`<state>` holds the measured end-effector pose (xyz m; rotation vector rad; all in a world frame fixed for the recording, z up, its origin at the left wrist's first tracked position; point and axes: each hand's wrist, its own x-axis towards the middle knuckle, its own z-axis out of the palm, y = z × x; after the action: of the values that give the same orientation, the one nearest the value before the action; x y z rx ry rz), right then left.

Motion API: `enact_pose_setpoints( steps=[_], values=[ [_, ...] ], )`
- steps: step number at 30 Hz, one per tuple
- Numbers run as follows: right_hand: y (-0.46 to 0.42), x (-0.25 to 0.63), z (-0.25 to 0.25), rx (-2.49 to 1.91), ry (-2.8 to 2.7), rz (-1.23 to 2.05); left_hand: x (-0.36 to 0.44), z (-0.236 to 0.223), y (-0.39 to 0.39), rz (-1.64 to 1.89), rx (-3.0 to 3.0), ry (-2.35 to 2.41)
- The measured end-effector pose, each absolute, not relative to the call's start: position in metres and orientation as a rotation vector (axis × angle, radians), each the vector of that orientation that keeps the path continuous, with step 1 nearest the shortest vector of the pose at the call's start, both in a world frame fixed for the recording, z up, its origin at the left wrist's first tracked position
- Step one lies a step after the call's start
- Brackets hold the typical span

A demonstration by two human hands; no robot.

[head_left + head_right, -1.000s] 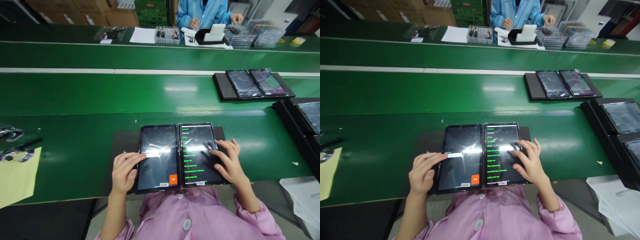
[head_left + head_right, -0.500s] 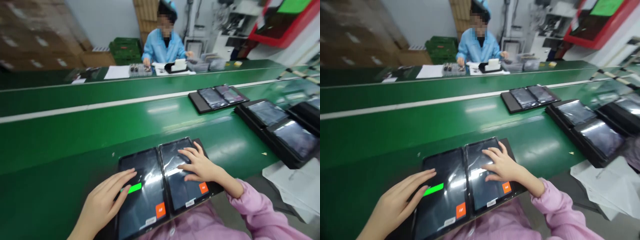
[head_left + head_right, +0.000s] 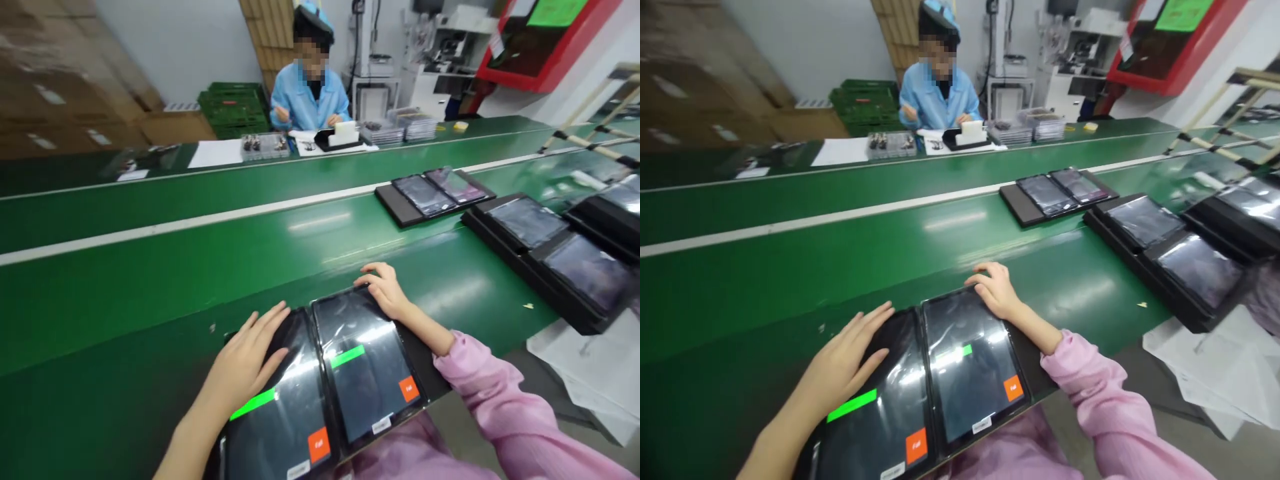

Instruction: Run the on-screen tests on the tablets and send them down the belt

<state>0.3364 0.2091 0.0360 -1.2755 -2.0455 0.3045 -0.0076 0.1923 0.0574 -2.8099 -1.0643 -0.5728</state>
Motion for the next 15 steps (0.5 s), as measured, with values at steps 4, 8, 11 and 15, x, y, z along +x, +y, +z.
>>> enact_pose_setpoints(
  steps=[4,8,11,15],
  values=[
    [0.210,0.340,0.036,-1.281,-2.114,0.260,-0.001,0.058,0.190,-0.463,-2.873,-1.066],
    [0.209,0.340,0.036,-1.182,-2.176,0.205,-0.002,0.063,0.182,-0.460,-2.961,-0.996],
    [0.208,0.342,0.035,-1.090,-2.178,0.273,-0.004,0.070,0.177,-0.520,-3.037,-0.949],
    [0.211,0.344,0.033,-1.183,-2.092,0.314,-0.002,0.071,0.179,-0.523,-2.991,-1.031]
  ],
)
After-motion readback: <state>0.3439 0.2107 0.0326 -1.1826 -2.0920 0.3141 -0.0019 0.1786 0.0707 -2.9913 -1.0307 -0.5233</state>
